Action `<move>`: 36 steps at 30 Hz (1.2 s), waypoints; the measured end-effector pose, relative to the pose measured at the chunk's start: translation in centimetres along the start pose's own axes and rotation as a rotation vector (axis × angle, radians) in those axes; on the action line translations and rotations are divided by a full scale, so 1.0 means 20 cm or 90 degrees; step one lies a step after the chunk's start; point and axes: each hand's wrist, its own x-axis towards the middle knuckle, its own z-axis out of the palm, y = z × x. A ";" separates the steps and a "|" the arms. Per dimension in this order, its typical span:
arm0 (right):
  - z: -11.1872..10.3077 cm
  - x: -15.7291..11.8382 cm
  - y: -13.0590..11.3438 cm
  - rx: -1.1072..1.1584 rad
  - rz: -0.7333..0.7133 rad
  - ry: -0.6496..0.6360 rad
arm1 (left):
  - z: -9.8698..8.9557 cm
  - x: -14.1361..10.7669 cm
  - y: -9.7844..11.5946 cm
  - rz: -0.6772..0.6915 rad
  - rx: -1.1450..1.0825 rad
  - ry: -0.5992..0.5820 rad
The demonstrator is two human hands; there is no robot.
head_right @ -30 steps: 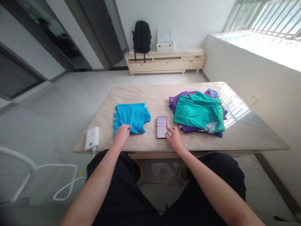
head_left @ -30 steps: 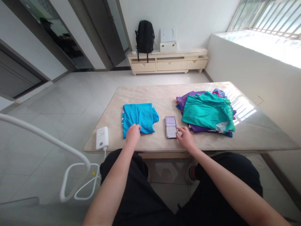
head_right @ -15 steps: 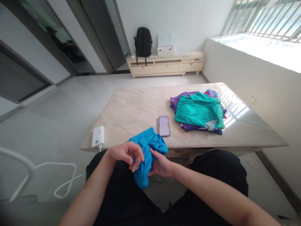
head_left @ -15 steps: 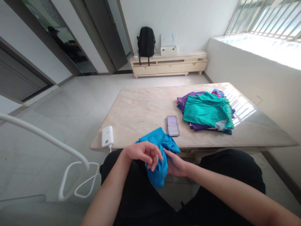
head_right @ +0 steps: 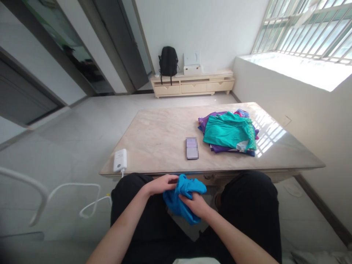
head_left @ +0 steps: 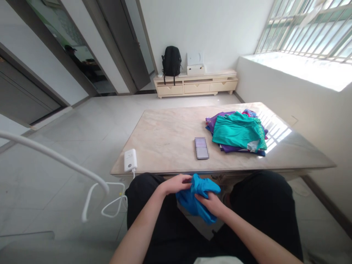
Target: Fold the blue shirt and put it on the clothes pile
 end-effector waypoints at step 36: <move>-0.23 -0.20 -0.42 -0.147 -0.196 0.029 | 0.39 -0.04 0.36 0.331 0.031 0.272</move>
